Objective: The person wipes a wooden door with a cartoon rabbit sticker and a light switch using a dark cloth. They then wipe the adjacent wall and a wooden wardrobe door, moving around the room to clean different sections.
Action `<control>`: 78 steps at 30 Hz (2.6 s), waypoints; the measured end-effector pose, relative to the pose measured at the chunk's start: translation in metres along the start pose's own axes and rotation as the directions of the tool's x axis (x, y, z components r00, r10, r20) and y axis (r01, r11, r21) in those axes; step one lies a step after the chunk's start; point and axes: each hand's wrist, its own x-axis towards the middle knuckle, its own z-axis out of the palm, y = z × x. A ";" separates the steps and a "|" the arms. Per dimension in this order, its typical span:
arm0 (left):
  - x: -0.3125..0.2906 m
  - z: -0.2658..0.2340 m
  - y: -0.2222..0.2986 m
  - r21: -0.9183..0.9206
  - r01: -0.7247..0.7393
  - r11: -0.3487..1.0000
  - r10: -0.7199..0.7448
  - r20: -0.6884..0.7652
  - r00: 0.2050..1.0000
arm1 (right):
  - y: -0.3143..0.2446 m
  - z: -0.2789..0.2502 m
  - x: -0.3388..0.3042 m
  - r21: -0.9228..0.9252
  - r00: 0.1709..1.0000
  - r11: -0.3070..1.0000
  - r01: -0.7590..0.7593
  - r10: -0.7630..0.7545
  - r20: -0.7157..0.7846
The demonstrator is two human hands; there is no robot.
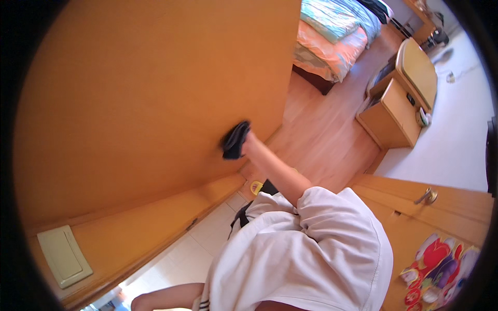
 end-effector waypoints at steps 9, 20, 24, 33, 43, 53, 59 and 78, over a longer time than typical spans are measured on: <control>-0.104 0.107 0.157 -0.387 -0.235 0.892 0.217 -0.092 0.972 | -0.087 0.184 -0.180 0.152 0.267 0.432 0.889 -0.758 0.595; -0.282 0.172 0.177 0.011 -0.554 0.832 0.336 0.786 0.520 | -0.062 0.158 -0.118 -0.274 -0.268 -0.822 0.500 -0.447 0.853; -0.286 0.176 0.176 0.008 -0.535 0.845 0.344 0.758 0.554 | -0.089 0.128 -0.095 -0.313 -0.254 -0.842 0.440 -0.451 0.856; -0.292 0.178 0.182 -0.132 -0.563 0.816 0.470 0.717 0.514 | -0.161 0.031 -0.022 -0.595 -0.158 -0.536 0.599 -0.808 0.568; -0.303 0.183 0.176 -0.175 -0.548 0.818 0.504 0.680 0.533 | -0.238 -0.088 0.086 -0.584 -0.102 -0.262 0.768 -0.951 0.293; -0.294 0.171 0.170 -0.181 -0.596 0.782 0.543 0.668 0.510 | -0.011 0.065 -0.054 -0.627 0.014 -0.380 0.680 -0.849 0.529; -0.284 0.162 0.166 -0.128 -0.606 0.785 0.517 0.674 0.527 | -0.037 0.000 0.002 -0.724 0.036 -0.267 0.636 -0.927 0.373; -0.291 0.162 0.174 -0.149 -0.647 0.748 0.575 0.631 0.520 | -0.066 -0.116 0.091 0.091 0.729 0.739 0.668 -0.626 -0.276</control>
